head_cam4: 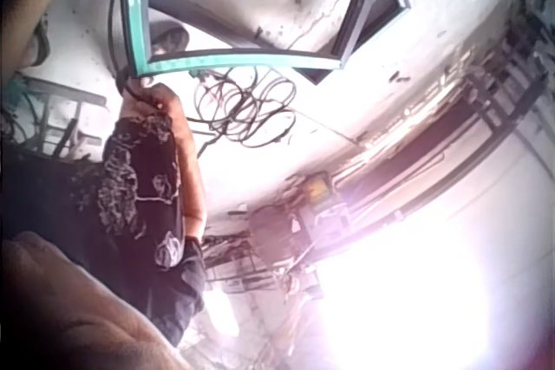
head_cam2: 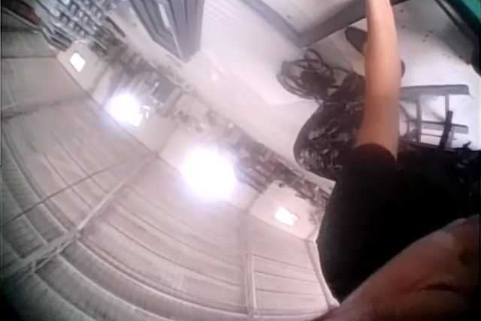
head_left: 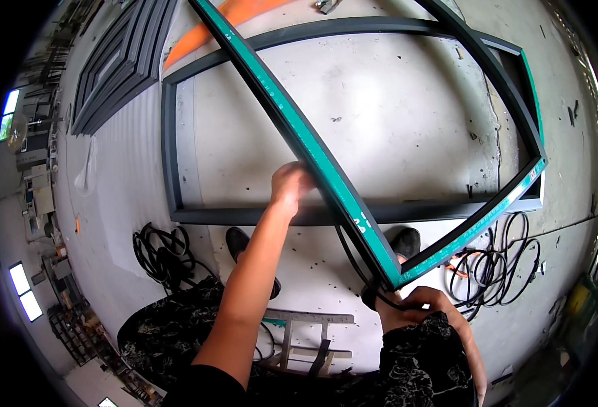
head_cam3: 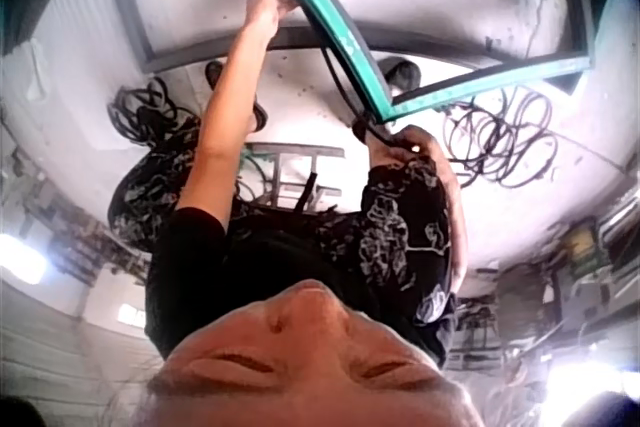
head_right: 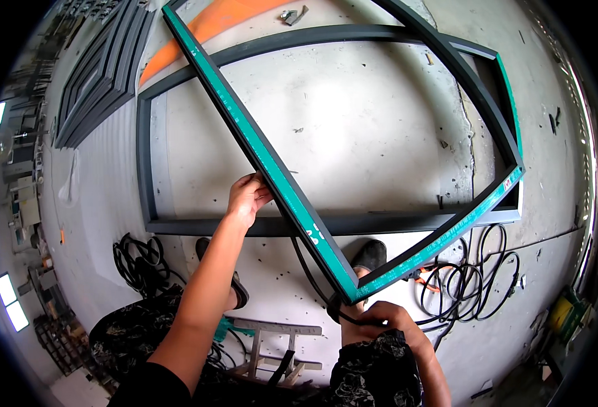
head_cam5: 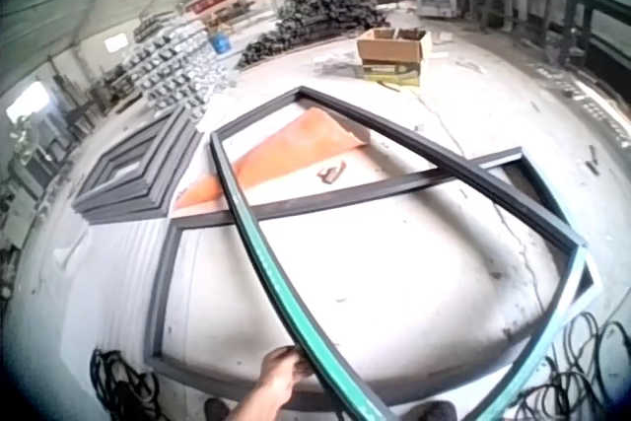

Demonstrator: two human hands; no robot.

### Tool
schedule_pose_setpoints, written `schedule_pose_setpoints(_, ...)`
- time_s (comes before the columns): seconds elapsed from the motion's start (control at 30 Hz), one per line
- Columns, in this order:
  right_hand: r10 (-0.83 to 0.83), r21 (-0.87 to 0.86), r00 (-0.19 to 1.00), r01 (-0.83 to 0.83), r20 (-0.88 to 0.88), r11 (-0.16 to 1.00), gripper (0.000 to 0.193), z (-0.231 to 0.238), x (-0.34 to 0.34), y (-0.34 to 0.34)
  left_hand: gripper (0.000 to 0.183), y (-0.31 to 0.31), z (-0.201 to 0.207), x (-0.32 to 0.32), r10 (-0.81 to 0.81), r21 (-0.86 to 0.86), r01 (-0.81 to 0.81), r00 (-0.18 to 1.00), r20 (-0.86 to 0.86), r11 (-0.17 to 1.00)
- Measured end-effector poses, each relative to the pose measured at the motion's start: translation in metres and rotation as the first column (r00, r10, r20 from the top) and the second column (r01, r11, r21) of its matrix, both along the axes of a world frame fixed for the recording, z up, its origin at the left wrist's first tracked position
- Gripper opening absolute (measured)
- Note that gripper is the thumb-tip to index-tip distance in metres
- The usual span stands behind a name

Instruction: The person seals a metal frame by manually inserting a black rubber strip into the groove along its perimeter, using wire cutters to trim the strip at the corners.

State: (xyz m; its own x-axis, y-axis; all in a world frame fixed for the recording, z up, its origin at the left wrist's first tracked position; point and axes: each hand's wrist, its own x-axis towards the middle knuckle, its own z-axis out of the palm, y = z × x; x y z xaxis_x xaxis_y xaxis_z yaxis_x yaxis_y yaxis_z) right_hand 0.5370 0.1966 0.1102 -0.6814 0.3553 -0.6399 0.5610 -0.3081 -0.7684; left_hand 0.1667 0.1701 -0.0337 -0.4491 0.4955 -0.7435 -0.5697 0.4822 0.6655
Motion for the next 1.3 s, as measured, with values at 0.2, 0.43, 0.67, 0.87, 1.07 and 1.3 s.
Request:
schedule_pose_setpoints(0.2,-0.092,-0.008,0.994,0.092,0.058,0.996,0.025,-0.002,0.016,-0.004,0.018,-0.005,-0.007,0.026,-0.066,0.049,0.062,0.993,0.100,0.997)
schedule_pose_setpoints(0.43,0.115,0.076,0.993,-0.112,-0.032,0.991,0.026,-0.058,0.023,-0.020,0.019,0.000,-0.009,0.010,0.040,-0.028,-0.042,0.996,-0.075,0.999)
schedule_pose_setpoints(0.67,0.040,0.246,0.997,-0.024,-0.061,0.969,0.028,-0.066,0.000,-0.023,0.022,0.035,-0.009,-0.028,0.059,0.034,-0.057,0.997,-0.042,0.998)
schedule_pose_setpoints(0.87,0.181,0.147,0.976,-0.162,-0.124,0.976,0.024,-0.057,-0.015,-0.011,0.020,0.024,-0.011,-0.028,-0.001,0.030,0.002,1.000,-0.023,1.000)
schedule_pose_setpoints(1.07,0.086,-0.079,0.992,-0.094,-0.097,0.992,0.028,-0.033,-0.018,-0.011,0.025,0.018,-0.007,-0.009,0.039,0.032,-0.037,0.998,-0.047,0.999)
schedule_pose_setpoints(1.3,0.114,-0.041,0.993,-0.115,-0.034,0.992,0.031,-0.034,-0.020,-0.018,0.027,0.016,-0.007,0.004,0.002,-0.037,-0.004,0.998,-0.068,0.999)
